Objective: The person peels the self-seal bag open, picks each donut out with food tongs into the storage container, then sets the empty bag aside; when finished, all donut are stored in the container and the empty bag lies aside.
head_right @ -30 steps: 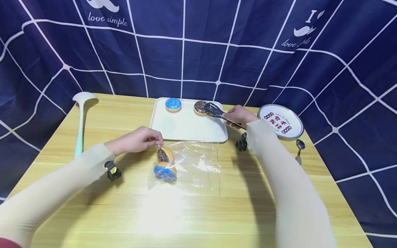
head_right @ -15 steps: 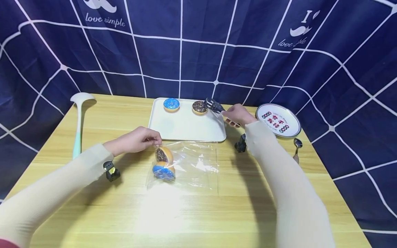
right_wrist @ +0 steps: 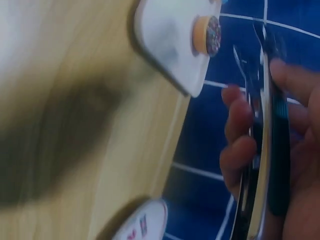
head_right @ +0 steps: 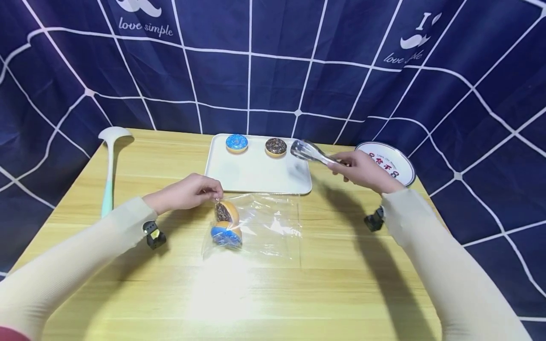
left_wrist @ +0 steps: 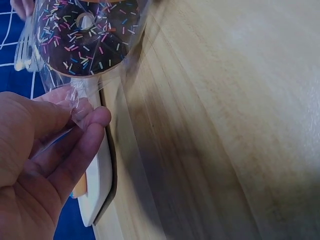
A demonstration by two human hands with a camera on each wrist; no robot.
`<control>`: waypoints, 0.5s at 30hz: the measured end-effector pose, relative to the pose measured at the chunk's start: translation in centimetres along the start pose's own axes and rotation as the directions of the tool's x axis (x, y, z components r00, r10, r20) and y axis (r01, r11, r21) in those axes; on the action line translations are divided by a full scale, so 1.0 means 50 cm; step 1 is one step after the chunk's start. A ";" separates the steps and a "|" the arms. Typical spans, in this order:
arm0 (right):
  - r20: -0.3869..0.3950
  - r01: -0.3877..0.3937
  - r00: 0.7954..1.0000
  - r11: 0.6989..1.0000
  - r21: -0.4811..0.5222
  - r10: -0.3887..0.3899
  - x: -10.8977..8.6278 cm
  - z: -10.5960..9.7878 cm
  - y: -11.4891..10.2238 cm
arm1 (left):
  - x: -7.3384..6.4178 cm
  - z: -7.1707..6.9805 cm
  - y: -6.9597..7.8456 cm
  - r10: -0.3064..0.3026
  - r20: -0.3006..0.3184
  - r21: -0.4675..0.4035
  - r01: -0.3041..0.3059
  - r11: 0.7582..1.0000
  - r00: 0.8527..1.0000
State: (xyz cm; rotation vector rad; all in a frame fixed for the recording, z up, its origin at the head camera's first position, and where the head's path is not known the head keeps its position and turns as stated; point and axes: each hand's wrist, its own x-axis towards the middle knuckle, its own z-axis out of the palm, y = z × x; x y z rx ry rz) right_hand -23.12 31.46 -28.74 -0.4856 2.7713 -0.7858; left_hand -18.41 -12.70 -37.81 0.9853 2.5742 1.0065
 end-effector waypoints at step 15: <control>0.130 0.141 0.982 0.990 0.000 -0.140 -0.178 0.049 0.052 | -0.004 0.001 -0.009 0.027 -0.023 0.006 -0.027 1.000 0.999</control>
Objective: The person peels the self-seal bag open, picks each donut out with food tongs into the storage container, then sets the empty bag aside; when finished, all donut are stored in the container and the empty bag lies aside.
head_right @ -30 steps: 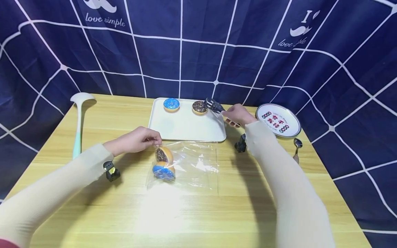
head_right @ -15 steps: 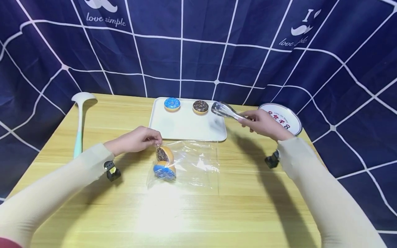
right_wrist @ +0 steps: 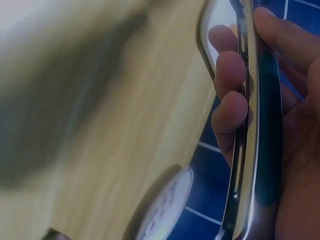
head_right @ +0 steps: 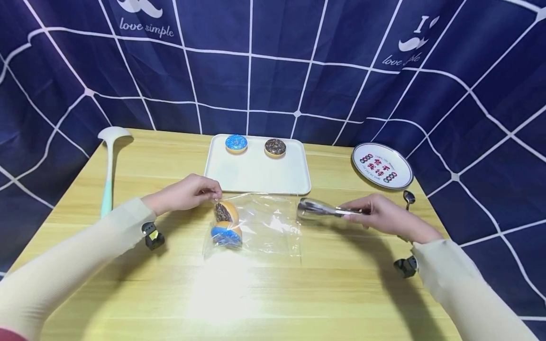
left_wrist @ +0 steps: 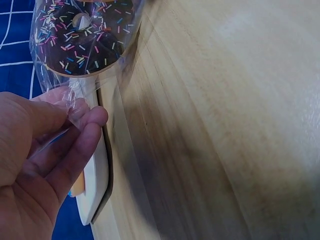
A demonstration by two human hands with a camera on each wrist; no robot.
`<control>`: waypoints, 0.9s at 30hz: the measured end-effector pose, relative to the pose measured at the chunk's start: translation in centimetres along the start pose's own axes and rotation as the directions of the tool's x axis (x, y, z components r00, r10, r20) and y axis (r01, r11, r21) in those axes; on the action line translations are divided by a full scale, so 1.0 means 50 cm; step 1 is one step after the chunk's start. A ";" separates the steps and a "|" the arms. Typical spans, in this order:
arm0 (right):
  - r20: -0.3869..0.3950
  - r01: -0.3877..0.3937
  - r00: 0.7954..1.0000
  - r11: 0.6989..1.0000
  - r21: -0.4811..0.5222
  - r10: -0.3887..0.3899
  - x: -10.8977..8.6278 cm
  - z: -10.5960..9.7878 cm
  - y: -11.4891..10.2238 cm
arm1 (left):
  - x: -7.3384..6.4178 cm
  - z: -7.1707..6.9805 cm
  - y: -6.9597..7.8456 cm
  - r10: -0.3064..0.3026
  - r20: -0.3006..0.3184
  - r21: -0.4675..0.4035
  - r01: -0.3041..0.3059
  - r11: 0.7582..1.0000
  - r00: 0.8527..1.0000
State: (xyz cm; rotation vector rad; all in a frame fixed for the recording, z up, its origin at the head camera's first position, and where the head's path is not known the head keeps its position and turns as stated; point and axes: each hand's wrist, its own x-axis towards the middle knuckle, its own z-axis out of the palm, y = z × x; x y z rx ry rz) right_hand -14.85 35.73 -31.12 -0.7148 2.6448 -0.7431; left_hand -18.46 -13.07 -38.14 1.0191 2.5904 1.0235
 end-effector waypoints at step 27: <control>0.070 0.152 0.984 0.980 0.129 -0.162 0.100 0.177 -0.072 | -0.001 0.003 0.004 -0.009 -0.004 0.003 0.009 1.000 1.000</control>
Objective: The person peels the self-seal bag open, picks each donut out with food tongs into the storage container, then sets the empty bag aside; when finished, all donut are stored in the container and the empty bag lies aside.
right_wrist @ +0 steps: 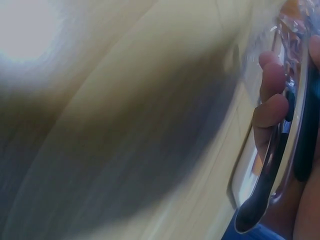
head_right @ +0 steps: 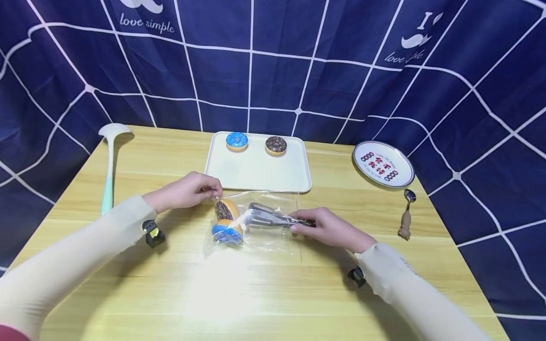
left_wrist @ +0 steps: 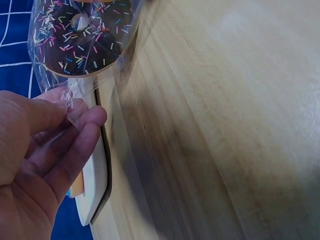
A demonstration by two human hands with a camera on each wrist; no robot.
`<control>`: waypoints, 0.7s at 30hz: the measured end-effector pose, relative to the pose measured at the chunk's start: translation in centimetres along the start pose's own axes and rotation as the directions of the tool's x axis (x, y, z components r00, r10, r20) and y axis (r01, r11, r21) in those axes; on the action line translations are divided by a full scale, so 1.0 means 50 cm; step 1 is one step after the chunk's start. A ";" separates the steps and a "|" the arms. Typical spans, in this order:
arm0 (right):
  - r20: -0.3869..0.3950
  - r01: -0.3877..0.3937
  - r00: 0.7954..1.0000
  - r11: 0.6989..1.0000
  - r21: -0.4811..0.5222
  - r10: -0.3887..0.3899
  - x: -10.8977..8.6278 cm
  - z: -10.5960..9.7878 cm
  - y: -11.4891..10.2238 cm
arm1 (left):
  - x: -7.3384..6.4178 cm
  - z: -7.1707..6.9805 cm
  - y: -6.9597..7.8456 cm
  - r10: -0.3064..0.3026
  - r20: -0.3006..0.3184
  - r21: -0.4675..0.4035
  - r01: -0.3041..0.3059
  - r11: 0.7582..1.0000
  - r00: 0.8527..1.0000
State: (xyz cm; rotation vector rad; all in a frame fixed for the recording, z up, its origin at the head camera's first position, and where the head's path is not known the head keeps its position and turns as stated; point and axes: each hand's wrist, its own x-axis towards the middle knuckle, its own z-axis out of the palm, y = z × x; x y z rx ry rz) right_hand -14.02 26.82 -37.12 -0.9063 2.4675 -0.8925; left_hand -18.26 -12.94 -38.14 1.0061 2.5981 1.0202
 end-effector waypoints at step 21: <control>0.059 0.002 0.998 0.998 0.062 -0.006 0.056 0.027 -0.030 | -0.008 -0.003 0.005 -0.016 0.010 0.005 0.016 1.000 1.000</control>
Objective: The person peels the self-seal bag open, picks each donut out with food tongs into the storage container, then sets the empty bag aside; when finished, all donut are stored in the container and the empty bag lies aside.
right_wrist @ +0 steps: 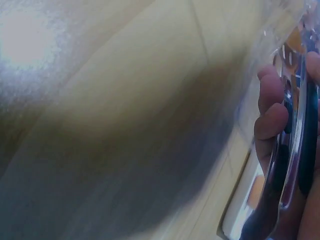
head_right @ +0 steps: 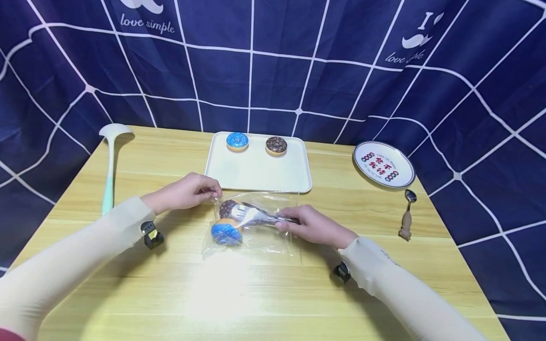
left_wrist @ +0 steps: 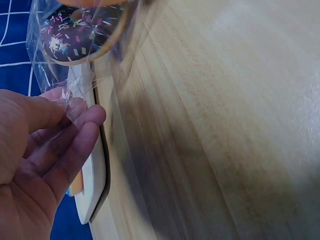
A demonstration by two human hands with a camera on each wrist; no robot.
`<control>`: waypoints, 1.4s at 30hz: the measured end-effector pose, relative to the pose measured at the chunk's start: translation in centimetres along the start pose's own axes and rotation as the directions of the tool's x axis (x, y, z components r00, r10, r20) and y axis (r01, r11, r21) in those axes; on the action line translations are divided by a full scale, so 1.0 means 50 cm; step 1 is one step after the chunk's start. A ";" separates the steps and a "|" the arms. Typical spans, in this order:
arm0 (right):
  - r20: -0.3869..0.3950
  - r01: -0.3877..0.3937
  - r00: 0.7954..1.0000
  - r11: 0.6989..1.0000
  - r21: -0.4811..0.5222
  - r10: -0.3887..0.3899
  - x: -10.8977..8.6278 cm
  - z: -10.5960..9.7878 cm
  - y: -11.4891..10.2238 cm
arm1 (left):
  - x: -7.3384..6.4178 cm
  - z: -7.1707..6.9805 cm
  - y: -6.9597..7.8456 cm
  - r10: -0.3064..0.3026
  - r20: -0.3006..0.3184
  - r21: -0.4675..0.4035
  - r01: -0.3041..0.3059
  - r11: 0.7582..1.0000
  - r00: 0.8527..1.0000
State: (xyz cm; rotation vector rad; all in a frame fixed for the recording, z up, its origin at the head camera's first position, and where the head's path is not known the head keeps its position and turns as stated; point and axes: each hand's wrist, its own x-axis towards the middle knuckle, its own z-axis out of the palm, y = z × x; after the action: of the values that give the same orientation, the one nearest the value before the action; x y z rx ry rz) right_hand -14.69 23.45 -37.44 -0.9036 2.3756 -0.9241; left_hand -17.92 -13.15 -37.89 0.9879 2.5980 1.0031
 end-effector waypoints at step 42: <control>-0.087 -0.072 0.993 0.992 0.106 0.081 -0.198 -0.078 0.100 | -0.010 0.005 -0.008 0.043 -0.018 0.004 -0.043 0.999 0.999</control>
State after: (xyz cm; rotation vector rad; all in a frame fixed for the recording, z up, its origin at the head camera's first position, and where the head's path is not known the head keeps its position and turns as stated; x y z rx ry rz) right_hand -12.18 34.93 -36.81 -0.7406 2.3958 -1.0677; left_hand -17.63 -13.56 -38.38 1.0452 2.6038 1.0229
